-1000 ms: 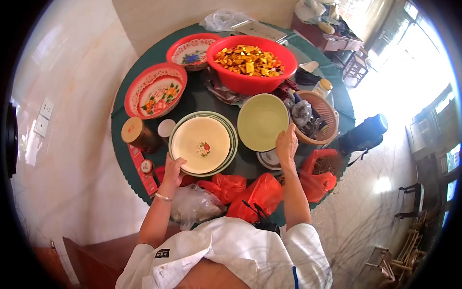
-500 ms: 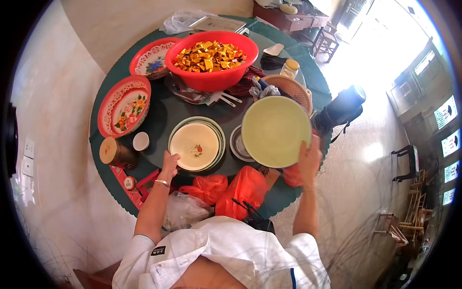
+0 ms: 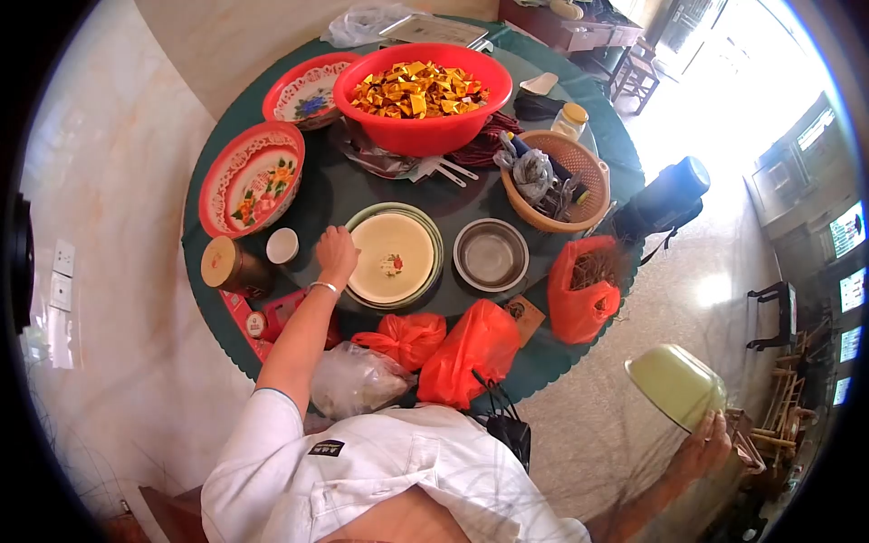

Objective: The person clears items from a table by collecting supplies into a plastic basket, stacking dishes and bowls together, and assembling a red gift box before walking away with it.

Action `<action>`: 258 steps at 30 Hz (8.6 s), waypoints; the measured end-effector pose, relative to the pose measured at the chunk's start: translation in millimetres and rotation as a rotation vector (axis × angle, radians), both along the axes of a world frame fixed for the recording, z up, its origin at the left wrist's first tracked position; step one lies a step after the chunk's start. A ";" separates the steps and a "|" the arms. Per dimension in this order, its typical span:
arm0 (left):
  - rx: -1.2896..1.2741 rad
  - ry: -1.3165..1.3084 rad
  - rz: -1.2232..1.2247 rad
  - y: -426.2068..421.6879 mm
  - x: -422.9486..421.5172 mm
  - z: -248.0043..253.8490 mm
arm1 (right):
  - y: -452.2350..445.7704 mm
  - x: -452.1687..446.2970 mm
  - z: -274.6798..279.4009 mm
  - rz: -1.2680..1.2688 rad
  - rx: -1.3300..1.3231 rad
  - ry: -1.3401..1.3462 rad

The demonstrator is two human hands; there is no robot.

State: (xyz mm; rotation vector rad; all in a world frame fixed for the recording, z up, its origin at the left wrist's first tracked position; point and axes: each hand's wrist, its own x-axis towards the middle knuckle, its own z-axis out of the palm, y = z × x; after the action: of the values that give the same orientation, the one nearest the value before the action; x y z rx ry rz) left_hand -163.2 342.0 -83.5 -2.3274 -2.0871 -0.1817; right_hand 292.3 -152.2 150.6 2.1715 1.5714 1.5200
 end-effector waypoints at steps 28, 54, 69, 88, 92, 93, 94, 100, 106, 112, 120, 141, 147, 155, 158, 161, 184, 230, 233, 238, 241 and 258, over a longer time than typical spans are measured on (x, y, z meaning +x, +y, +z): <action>-0.236 -1.504 -0.078 3.8 -110.3 176.9 | 364.9 -173.8 -173.3 0.363 -0.101 1.586; -0.284 -0.158 0.022 -47.5 -16.4 40.5 | 352.2 -97.2 -297.6 -0.031 -0.108 1.786; -0.382 -1.571 0.660 -17.4 -97.5 -10.2 | 382.3 -221.8 -197.3 0.708 -0.226 1.583; -0.255 -1.539 0.695 35.3 -137.5 -40.0 | 349.9 -230.6 -202.4 0.605 -0.174 1.290; -0.380 -1.345 0.184 30.9 -102.5 10.5 | 341.9 -229.4 -204.4 0.623 -0.181 1.292; -0.507 -1.283 0.043 26.5 -90.7 28.8 | 342.6 -229.8 -205.0 0.618 -0.180 1.303; -0.627 -1.220 -0.091 19.1 -77.7 42.8 | 342.6 -229.2 -206.2 0.618 -0.186 1.312; -0.766 -0.780 -0.173 -33.4 -2.1 51.7 | 330.6 -225.1 -202.5 0.577 -0.231 1.338; -0.795 -0.704 -0.162 -42.6 27.9 23.8 | 310.8 -213.1 -187.6 0.577 -0.291 1.483; -0.725 -0.876 -0.064 -41.3 30.2 9.4 | 304.6 -204.9 -194.3 0.537 -0.308 1.437; -0.140 -0.716 -0.289 -63.5 -33.1 109.5 | 310.3 -199.2 -178.9 0.552 -0.331 1.487; -0.149 -1.102 0.450 -299.3 -177.9 -16.7 | 264.8 -383.6 -202.8 0.936 -1.187 1.097; 0.315 -0.673 0.216 -246.9 -149.1 49.2 | 245.6 -371.3 -198.3 1.098 -1.138 0.924; 0.277 -0.690 0.124 -252.7 -148.5 22.3 | 232.8 -364.5 -196.8 1.037 -1.150 1.009; 0.313 -0.656 0.099 -259.4 -146.0 24.6 | 236.3 -362.6 -194.6 0.990 -1.182 1.013; 0.322 -0.681 0.087 -261.0 -146.1 21.2 | 239.2 -366.3 -191.6 0.987 -1.193 1.030; 0.358 -0.748 -0.012 -254.8 -145.6 28.3 | 263.3 -392.3 -144.8 1.234 -0.881 1.122; 0.214 -0.825 -0.587 -247.3 -80.2 73.1 | 324.7 -403.2 -252.4 0.986 -1.390 0.800; 0.203 -0.801 -0.593 -245.1 -78.7 74.6 | 325.9 -402.8 -251.2 0.986 -1.384 0.816; 0.210 -0.745 -0.627 -241.3 -76.9 78.6 | 327.3 -400.4 -250.8 0.982 -1.379 0.837; 0.204 -0.734 -0.636 -240.1 -76.2 80.7 | 327.5 -400.0 -251.7 0.983 -1.379 0.846; -0.082 -0.944 -0.290 -217.8 -94.8 48.0 | 338.5 -408.3 -253.0 0.936 -1.419 0.910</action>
State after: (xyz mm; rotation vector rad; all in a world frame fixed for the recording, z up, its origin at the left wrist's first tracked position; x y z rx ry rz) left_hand -258.0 124.2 -35.5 -2.9242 -1.9780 -1.4702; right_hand -116.0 186.3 -102.5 1.1314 2.6855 -0.8780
